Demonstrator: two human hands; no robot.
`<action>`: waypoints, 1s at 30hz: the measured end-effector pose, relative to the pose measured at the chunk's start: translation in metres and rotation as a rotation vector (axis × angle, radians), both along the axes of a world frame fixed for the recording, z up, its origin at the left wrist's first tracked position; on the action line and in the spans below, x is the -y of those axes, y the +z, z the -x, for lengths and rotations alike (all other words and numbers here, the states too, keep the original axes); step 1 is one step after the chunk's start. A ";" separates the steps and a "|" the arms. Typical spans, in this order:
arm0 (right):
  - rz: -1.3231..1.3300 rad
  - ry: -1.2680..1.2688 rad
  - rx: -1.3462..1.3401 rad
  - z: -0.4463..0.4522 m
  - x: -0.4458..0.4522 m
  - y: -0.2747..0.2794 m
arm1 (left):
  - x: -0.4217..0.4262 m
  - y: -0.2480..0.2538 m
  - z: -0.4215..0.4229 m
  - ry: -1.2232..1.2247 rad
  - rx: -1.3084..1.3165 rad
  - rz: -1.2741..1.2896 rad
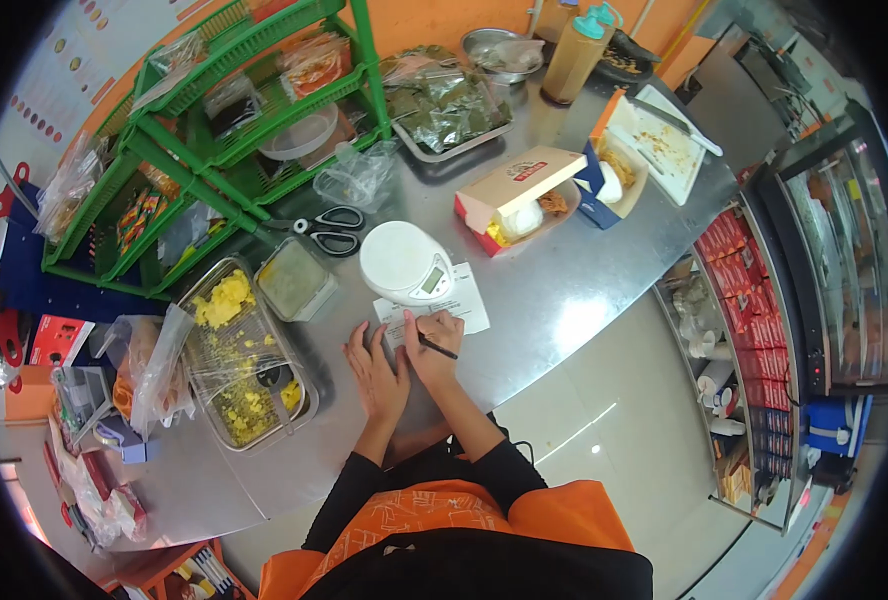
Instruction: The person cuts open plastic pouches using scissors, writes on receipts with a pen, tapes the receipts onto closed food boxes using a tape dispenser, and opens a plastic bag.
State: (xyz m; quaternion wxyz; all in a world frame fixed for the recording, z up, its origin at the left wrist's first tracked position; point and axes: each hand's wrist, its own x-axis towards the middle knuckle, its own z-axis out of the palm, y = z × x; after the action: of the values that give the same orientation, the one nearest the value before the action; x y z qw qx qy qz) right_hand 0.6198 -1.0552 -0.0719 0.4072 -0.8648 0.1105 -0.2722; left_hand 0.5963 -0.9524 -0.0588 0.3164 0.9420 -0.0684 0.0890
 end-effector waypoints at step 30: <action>-0.310 0.490 0.101 0.018 0.128 -0.002 | 0.067 0.029 0.017 -0.210 0.117 -0.177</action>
State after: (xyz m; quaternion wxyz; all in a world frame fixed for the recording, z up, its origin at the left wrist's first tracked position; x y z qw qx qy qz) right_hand 0.6018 -1.1831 -0.0740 0.5931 -0.7785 -0.0820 -0.1884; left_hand 0.5790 -1.0198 -0.0295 0.2351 0.9471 -0.1922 0.1038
